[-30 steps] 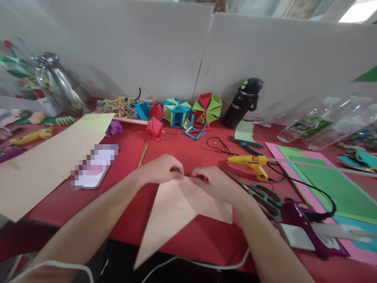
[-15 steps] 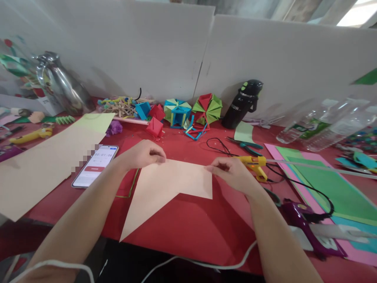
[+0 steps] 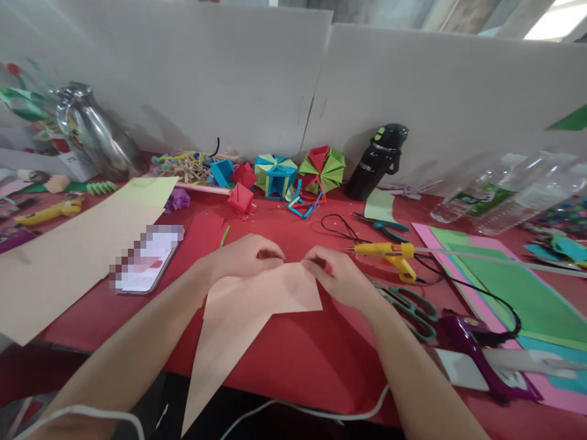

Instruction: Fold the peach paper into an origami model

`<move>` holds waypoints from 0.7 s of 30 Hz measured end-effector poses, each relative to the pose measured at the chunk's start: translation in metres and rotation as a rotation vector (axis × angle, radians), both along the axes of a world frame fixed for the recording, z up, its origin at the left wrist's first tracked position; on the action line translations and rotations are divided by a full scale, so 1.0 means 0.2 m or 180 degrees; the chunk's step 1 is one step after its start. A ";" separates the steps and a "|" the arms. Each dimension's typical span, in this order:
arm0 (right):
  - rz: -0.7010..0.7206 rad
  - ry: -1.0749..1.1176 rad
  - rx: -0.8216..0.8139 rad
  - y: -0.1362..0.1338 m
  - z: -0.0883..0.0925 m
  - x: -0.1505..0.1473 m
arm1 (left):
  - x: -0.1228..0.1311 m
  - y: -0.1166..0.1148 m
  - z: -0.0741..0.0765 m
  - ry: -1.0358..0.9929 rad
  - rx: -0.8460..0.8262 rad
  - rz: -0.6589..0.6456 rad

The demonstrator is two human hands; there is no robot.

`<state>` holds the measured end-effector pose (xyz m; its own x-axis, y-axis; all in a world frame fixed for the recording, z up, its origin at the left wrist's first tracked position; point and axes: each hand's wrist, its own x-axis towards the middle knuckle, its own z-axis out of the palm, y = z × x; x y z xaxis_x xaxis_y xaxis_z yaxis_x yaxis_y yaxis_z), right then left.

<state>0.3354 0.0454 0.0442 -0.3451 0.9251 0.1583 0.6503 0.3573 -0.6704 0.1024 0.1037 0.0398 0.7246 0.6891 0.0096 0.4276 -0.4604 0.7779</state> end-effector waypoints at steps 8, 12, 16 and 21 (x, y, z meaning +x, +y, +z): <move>-0.0050 -0.0010 0.0356 0.00 0.01 0.02 | 0.01 0.01 -0.02 -0.0185 -0.0248 -0.0137; -0.0192 0.0051 0.0400 0.01 0.04 0.10 | -0.07 0.05 0.00 0.0040 -0.0243 -0.0138; -0.0402 0.0043 0.0525 0.03 0.04 0.17 | -0.20 0.10 0.05 0.0407 -0.0276 -0.0100; -0.0589 0.0107 0.0705 0.04 0.04 0.24 | -0.42 0.16 0.09 0.0791 -0.0707 0.0105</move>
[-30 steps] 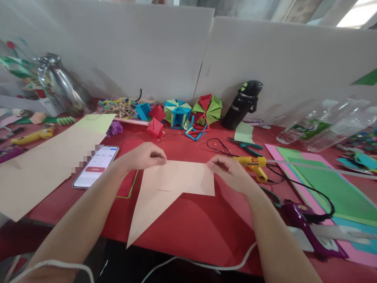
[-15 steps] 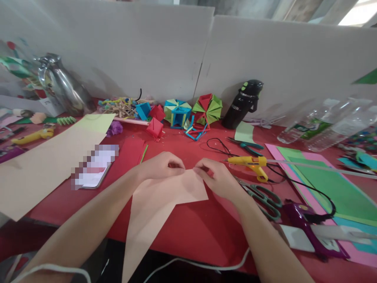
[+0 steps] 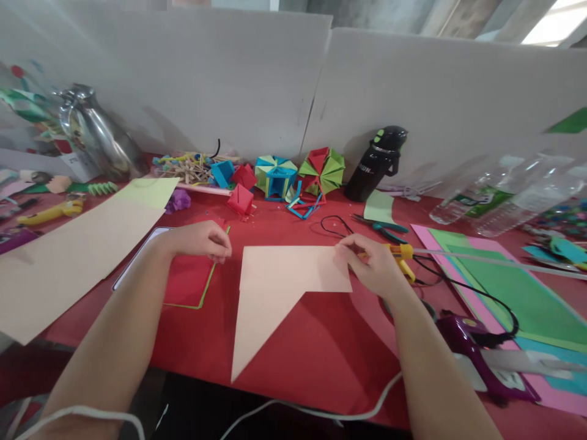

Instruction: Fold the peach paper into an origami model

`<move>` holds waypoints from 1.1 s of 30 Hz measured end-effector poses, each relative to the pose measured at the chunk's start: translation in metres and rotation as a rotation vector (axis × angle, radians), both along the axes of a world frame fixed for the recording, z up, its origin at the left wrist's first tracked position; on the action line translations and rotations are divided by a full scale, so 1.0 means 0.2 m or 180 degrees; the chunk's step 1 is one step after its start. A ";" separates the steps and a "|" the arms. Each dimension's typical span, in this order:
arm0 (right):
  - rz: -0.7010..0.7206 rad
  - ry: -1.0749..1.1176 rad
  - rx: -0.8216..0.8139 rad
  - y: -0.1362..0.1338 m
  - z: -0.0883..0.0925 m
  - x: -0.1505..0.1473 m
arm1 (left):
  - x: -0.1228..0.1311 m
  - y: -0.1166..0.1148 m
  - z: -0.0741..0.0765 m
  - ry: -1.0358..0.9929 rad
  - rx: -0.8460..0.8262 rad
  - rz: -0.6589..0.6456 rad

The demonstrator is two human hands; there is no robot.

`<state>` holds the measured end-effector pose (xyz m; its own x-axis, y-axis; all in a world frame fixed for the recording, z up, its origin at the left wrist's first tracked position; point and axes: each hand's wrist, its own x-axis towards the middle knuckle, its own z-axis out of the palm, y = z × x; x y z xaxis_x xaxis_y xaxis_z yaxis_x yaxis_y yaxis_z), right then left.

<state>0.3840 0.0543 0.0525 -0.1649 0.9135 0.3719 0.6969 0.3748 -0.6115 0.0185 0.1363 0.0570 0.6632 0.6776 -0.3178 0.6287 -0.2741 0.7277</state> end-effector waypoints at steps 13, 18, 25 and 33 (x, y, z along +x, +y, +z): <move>0.0176 -0.0087 -0.0030 0.00 -0.03 -0.04 | 0.29 -0.08 -0.08 -0.0724 0.0928 0.0305; 0.0553 -0.0326 -0.0213 -0.02 -0.02 -0.12 | 0.36 -0.14 -0.09 -0.0715 0.1170 0.0192; 0.0687 -0.0377 -0.0587 -0.05 -0.04 -0.24 | 0.48 -0.23 -0.08 -0.0739 0.1883 -0.0306; 0.0660 -0.0229 -0.0742 -0.04 0.00 -0.16 | 0.31 -0.13 -0.05 -0.0709 0.1875 0.0229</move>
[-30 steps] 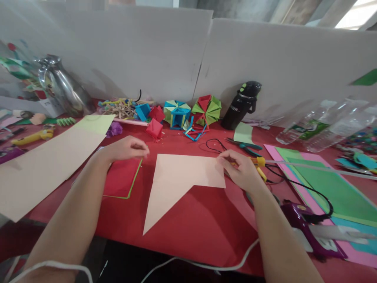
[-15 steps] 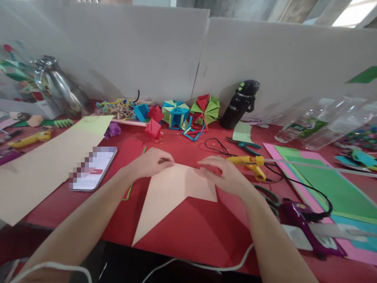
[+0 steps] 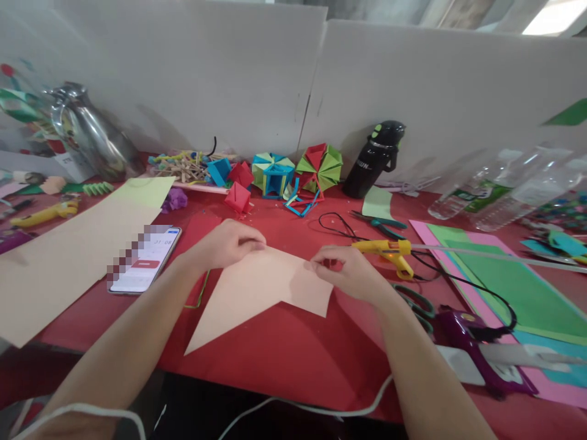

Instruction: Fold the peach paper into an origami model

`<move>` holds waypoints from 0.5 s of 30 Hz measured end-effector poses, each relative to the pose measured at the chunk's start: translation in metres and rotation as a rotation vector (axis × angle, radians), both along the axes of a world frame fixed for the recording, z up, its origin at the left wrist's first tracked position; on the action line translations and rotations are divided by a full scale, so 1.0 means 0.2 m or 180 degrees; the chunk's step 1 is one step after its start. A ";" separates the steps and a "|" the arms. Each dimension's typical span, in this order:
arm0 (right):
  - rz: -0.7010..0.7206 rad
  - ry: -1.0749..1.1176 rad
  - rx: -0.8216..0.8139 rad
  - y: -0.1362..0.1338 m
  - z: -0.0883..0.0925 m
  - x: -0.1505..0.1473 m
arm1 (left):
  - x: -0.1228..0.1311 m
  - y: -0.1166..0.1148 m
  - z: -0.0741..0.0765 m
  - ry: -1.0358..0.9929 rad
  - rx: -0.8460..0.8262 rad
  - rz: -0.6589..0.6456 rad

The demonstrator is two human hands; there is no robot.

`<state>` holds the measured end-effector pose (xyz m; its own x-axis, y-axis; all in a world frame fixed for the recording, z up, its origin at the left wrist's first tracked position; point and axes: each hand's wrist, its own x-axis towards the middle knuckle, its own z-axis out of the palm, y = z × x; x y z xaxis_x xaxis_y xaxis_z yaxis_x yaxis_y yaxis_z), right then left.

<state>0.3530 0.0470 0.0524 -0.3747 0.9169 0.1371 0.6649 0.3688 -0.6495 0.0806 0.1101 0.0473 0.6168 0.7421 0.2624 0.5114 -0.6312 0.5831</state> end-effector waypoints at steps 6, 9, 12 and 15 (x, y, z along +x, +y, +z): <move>-0.0271 -0.0073 0.0044 0.04 -0.02 0.15 | -0.22 0.10 0.01 -0.0030 -0.0052 0.0662; -0.0666 0.0168 0.0224 0.04 -0.01 0.19 | -0.28 0.12 0.01 -0.0197 -0.0086 0.0897; -0.0675 0.0526 0.0271 0.03 -0.01 0.14 | -0.26 0.12 0.01 -0.0211 -0.0143 0.0781; -0.0485 0.0584 0.0093 0.02 -0.02 0.05 | -0.20 0.10 0.00 -0.0183 -0.0166 0.0559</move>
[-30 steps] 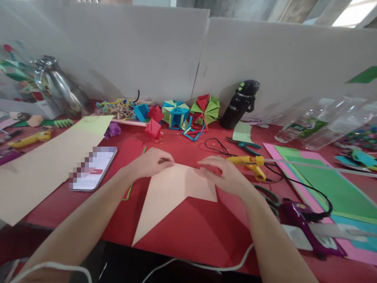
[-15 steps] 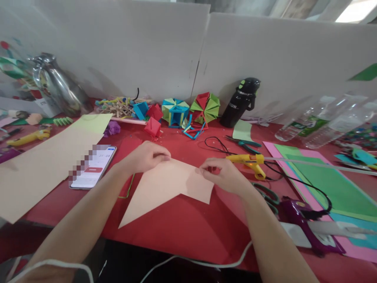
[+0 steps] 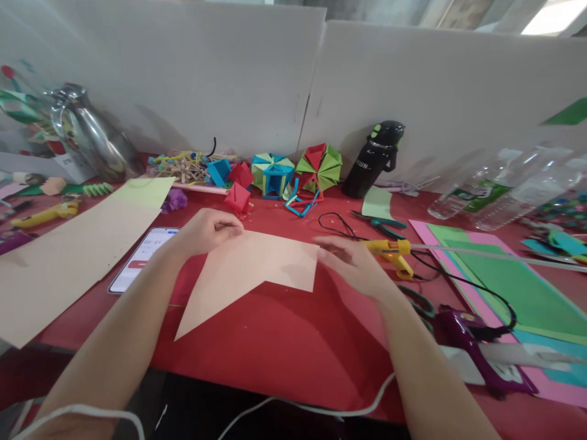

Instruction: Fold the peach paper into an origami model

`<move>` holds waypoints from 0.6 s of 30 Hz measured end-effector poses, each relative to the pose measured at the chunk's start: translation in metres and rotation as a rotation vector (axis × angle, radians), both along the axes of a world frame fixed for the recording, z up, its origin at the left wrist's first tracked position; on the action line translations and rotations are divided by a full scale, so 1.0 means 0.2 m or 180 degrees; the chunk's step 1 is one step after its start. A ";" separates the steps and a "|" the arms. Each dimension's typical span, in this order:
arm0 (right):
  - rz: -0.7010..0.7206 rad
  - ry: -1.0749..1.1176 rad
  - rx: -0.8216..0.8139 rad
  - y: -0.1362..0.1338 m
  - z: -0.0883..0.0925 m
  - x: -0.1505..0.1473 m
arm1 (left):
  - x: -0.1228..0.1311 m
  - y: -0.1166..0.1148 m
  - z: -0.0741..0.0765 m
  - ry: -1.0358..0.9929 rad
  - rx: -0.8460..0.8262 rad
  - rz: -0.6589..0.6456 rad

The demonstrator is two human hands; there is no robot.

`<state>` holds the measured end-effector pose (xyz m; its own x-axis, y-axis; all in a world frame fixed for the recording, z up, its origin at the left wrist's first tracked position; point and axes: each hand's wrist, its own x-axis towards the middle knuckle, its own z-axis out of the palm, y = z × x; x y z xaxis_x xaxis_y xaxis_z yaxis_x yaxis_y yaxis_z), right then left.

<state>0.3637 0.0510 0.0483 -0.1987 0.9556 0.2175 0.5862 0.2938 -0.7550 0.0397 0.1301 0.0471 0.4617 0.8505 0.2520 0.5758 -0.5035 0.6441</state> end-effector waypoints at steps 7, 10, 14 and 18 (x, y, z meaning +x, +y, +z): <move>0.0234 -0.0050 0.0046 -0.01 -0.03 -0.12 | 0.13 -0.06 -0.02 0.0332 0.0075 -0.0336; 0.0322 -0.0133 0.0097 -0.03 -0.03 -0.17 | 0.26 -0.13 0.00 0.0149 0.0153 -0.0599; 0.0396 -0.0207 0.0227 -0.04 -0.03 -0.22 | 0.38 -0.19 0.01 -0.0048 0.0008 -0.0870; 0.0477 -0.0151 0.0231 -0.05 -0.02 -0.20 | 0.34 -0.17 0.00 -0.0118 -0.0215 -0.0946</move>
